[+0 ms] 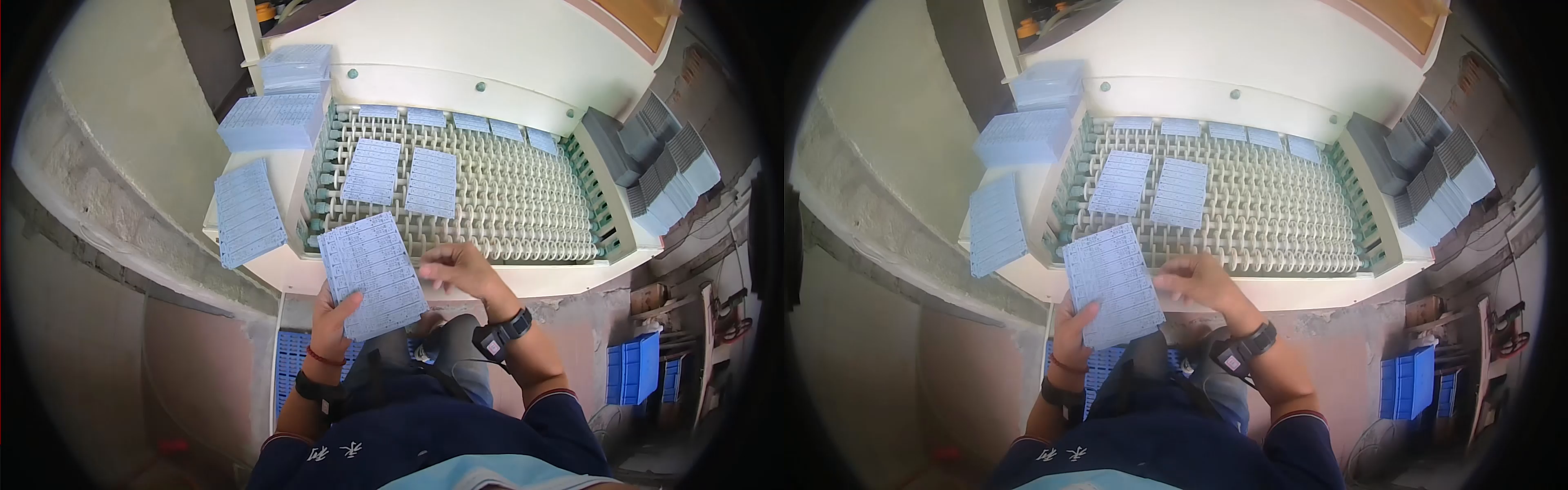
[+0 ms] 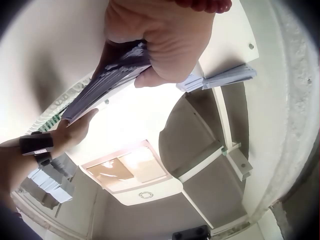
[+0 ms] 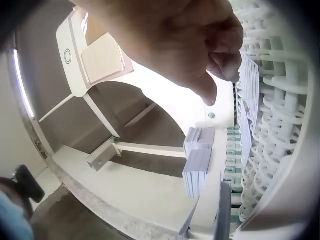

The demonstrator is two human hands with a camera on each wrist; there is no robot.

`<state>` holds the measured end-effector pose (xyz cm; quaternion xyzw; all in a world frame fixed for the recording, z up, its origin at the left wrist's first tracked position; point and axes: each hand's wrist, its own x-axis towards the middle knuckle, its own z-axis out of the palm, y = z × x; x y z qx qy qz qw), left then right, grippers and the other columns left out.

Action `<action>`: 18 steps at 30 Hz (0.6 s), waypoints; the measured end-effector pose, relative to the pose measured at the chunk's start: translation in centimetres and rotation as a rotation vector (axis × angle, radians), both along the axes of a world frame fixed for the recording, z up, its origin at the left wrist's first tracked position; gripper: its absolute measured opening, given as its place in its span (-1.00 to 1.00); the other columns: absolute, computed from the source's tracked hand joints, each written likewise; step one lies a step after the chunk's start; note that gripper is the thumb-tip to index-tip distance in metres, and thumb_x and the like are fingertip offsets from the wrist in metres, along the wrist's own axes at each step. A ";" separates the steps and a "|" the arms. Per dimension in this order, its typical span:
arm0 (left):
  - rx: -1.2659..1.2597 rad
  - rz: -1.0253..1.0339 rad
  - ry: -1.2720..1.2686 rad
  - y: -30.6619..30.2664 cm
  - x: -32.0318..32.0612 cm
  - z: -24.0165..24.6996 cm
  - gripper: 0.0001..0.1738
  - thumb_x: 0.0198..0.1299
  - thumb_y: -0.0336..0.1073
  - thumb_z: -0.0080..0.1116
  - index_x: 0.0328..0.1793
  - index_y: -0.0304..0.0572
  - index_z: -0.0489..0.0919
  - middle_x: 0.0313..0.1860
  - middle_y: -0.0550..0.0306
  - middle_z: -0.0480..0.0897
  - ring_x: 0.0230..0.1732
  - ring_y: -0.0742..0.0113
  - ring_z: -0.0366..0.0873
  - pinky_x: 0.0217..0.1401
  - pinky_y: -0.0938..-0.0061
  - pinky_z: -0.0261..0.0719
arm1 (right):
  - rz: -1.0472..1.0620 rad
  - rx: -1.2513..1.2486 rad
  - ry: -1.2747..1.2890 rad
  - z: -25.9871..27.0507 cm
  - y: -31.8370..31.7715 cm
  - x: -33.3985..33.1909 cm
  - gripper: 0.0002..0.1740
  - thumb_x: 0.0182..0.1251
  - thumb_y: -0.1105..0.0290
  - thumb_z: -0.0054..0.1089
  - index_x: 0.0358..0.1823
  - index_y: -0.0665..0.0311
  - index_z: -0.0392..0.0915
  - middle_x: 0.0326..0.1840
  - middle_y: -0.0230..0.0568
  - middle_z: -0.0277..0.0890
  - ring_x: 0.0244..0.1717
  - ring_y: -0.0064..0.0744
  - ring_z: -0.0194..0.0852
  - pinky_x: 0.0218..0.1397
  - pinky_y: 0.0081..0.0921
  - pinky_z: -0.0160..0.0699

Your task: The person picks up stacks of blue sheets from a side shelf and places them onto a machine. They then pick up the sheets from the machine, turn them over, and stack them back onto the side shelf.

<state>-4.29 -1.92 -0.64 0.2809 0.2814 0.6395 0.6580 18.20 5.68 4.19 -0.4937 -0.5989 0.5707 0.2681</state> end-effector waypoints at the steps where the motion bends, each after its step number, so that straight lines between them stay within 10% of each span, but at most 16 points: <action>1: 0.000 -0.015 -0.002 0.2 0.3 -0.1 -0.45 0.12 -0.50 0.03 0.28 -0.43 0.25 0.12 -0.09 0.47 0.12 0.16 0.46 0.17 0.35 0.42 | 0.078 -0.054 0.041 -1.0 -0.7 -0.3 -0.72 0.15 0.27 0.31 -0.29 0.38 0.60 -0.58 -0.35 0.50 -0.62 -0.67 0.41 -0.63 -0.75 0.36; 9: -0.001 -0.036 -0.121 0.1 0.1 -0.1 -0.45 0.13 -0.49 0.05 0.28 -0.41 0.25 0.14 -0.10 0.47 0.12 0.15 0.47 0.16 0.31 0.44 | -0.355 0.104 0.215 0.1 5.3 7.0 -0.76 0.21 0.35 0.23 -0.36 0.45 0.60 -0.61 -0.34 0.49 -0.71 -0.67 0.34 -0.71 -0.74 0.34; 18: 0.006 -0.129 -0.202 -1.1 -0.3 -0.2 -0.41 0.09 -0.50 -0.04 0.31 -0.45 0.20 0.17 -0.17 0.43 0.19 0.06 0.42 0.23 0.28 0.37 | -0.638 0.269 -0.221 -0.7 10.6 18.5 -0.74 0.14 0.35 0.24 -0.34 0.48 0.62 -0.62 -0.31 0.48 -0.69 -0.62 0.35 -0.66 -0.70 0.40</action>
